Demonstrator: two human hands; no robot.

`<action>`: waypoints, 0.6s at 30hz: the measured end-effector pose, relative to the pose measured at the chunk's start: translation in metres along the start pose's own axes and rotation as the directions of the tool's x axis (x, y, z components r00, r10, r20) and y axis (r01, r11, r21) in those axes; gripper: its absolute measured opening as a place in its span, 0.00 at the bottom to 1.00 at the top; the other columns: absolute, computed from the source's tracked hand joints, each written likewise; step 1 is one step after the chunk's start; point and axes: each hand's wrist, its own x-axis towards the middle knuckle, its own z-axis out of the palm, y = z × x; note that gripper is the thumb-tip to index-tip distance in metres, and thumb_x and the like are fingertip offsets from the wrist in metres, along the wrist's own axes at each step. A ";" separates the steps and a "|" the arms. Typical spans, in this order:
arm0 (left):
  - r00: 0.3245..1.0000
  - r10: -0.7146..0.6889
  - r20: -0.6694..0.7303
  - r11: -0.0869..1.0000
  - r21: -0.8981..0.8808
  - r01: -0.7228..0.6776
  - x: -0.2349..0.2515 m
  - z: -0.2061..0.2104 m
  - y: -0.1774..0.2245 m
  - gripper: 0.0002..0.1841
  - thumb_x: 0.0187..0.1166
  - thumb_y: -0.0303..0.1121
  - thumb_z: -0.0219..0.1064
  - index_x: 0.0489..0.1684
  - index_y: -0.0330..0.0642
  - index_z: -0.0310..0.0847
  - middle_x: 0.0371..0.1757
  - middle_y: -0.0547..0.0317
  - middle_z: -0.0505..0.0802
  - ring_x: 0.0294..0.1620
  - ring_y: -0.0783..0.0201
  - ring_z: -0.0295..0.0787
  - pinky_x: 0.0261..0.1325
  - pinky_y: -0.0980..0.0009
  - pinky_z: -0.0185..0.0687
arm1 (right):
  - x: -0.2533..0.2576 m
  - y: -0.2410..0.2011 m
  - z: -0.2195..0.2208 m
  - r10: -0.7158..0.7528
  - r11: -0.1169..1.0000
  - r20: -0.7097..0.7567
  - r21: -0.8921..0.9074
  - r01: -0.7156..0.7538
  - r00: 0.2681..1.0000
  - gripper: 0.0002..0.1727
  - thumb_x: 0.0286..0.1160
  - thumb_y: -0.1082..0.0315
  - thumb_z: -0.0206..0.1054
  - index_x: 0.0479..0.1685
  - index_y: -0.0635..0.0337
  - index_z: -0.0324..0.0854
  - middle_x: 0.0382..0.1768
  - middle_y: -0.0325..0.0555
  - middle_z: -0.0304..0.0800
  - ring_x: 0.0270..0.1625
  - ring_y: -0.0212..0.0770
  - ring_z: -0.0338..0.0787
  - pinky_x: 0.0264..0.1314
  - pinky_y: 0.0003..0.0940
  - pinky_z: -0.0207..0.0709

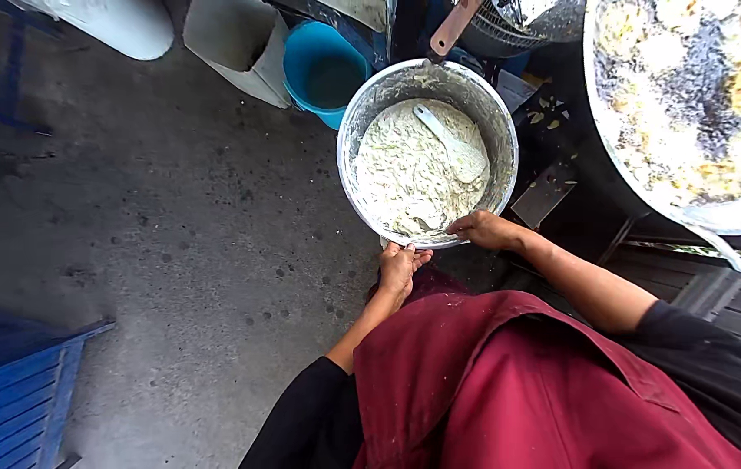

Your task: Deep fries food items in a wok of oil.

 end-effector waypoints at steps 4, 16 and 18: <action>1.000 -0.007 0.003 1.000 0.019 0.007 -0.002 0.001 0.003 0.10 0.90 0.19 0.49 0.64 0.29 0.66 0.41 0.44 0.90 0.34 0.60 0.94 0.45 0.66 0.93 | 0.011 -0.013 0.007 0.142 0.910 0.032 0.388 -0.143 0.989 0.16 0.91 0.71 0.55 0.65 0.61 0.86 0.33 0.40 0.82 0.24 0.27 0.70 0.28 0.26 0.65; 0.999 0.006 0.040 0.999 0.039 -0.007 -0.001 -0.003 0.002 0.10 0.91 0.20 0.49 0.64 0.29 0.66 0.41 0.46 0.91 0.34 0.60 0.95 0.44 0.66 0.93 | -0.056 -0.039 -0.036 0.239 0.731 -0.189 -0.610 -0.305 0.952 0.15 0.80 0.73 0.62 0.60 0.54 0.89 0.44 0.66 0.93 0.51 0.72 0.92 0.47 0.71 0.77; 0.999 0.006 0.037 1.000 0.029 -0.007 -0.001 -0.002 0.002 0.10 0.91 0.20 0.49 0.63 0.29 0.67 0.40 0.46 0.91 0.33 0.60 0.95 0.44 0.66 0.93 | -0.048 -0.045 -0.032 0.227 0.701 -0.213 -0.642 -0.312 0.950 0.20 0.78 0.75 0.62 0.66 0.54 0.87 0.44 0.67 0.92 0.49 0.72 0.92 0.44 0.70 0.78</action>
